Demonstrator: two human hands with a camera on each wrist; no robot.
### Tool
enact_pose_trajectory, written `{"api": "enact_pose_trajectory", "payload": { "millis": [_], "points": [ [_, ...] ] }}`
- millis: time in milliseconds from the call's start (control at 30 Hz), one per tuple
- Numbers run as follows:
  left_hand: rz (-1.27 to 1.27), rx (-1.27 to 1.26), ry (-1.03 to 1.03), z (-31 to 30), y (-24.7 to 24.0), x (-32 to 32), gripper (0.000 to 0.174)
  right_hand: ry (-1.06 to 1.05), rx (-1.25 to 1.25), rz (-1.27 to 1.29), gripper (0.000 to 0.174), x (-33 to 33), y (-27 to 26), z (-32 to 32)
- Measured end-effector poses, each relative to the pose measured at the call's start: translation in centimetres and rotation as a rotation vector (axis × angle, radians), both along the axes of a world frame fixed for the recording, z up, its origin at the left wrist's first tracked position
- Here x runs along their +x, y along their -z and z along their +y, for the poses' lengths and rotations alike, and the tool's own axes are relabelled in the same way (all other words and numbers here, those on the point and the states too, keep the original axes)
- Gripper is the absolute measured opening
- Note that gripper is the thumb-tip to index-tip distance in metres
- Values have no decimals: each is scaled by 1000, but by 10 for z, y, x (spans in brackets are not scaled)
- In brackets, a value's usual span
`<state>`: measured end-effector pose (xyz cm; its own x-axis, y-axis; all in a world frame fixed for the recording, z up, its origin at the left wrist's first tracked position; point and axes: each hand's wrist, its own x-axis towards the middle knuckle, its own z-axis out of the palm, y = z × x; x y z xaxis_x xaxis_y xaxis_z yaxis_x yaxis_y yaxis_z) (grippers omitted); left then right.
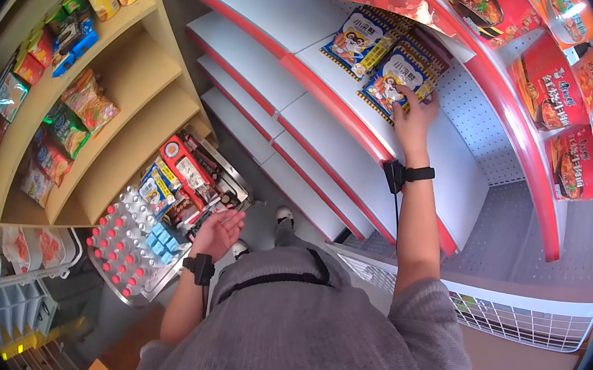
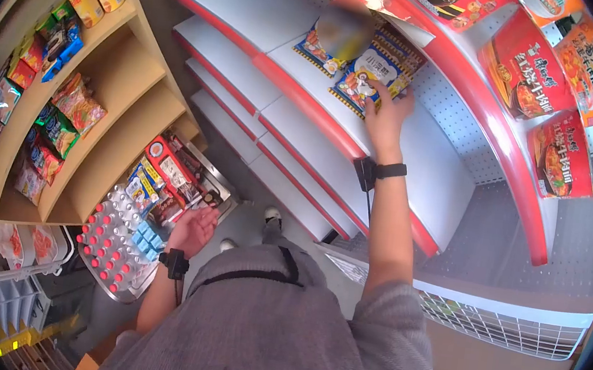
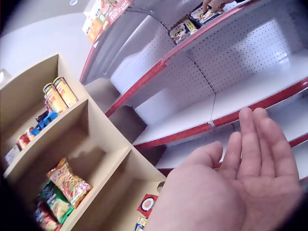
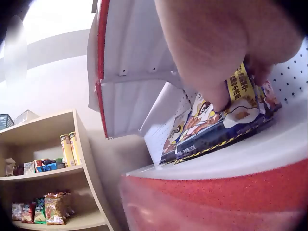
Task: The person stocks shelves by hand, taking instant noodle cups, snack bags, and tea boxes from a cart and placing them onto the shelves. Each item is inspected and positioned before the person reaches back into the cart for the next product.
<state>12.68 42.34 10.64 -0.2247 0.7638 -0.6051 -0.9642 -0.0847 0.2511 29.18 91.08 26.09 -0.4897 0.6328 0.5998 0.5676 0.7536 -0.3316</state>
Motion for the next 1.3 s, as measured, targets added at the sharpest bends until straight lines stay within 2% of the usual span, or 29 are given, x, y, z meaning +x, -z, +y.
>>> {"api": "enact_pose_trajectory", "payload": {
  "millis": [33, 133, 267, 333, 433, 467, 567, 633, 700, 733, 800, 833, 900, 933, 967, 1033, 1067, 1133, 1233, 1300],
  "points": [
    [0, -1, -11, -2, 6, -2, 29, 27, 75, -8, 49, -1, 0, -3],
    [3, -12, -46, -4, 7, -5, 31, 25, 11, 115, 50, -3, -4, -13],
    [-1, -37, -96, -9, 14, -5, 36, -6, 40, 112, 46, -1, -13, -29],
    [5, -38, -90, -10, 13, -5, 37, -52, 73, -21, 49, 2, -10, -30],
    [-21, -16, -122, -13, 20, -5, 40, -24, 152, 13, 45, 0, -2, -31],
    [18, -126, -117, -14, 23, -6, 43, 0, 184, 12, 45, 0, -5, -37],
    [77, -122, -82, -28, 37, -15, 39, -103, 107, 63, 43, -1, -11, -73],
    [125, -166, -118, -42, 57, -23, 25, -145, 100, 37, 40, -6, -6, -111],
    [173, -276, -157, -58, 83, -31, 22, -251, -40, 178, 32, -2, 5, -142],
    [167, -276, -162, -65, 99, -34, 22, -257, -41, 172, 32, 0, 11, -159],
    [141, -436, -270, -88, 136, -47, 17, -382, -144, 24, 25, 1, 34, -195],
    [138, -437, -271, -97, 144, -54, 17, -383, -145, 20, 25, 3, 45, -208],
    [-61, -497, -394, -117, 160, -72, 17, -438, -377, -101, 22, 7, 68, -230],
    [19, -397, -445, -136, 209, -83, 28, -440, -381, -105, 22, 11, 79, -236],
    [293, -420, -274, -146, 208, -88, 45, -442, -420, -111, 21, 15, 87, -240],
    [136, -180, -676, -134, 213, -108, 57, -438, -456, -111, 20, 23, 95, -245],
    [136, -176, -672, -131, 196, -113, 57, -421, -468, -128, 19, 26, 93, -247],
    [-6, -478, -649, -123, 157, -126, 59, -399, -468, -139, 18, 32, 91, -248],
    [-43, -250, -704, -122, 167, -135, 50, -350, -485, -114, 16, 38, 93, -250],
    [-71, -277, -752, -112, 170, -139, 46, -301, -514, -92, 16, 42, 91, -258]
  ]
}}
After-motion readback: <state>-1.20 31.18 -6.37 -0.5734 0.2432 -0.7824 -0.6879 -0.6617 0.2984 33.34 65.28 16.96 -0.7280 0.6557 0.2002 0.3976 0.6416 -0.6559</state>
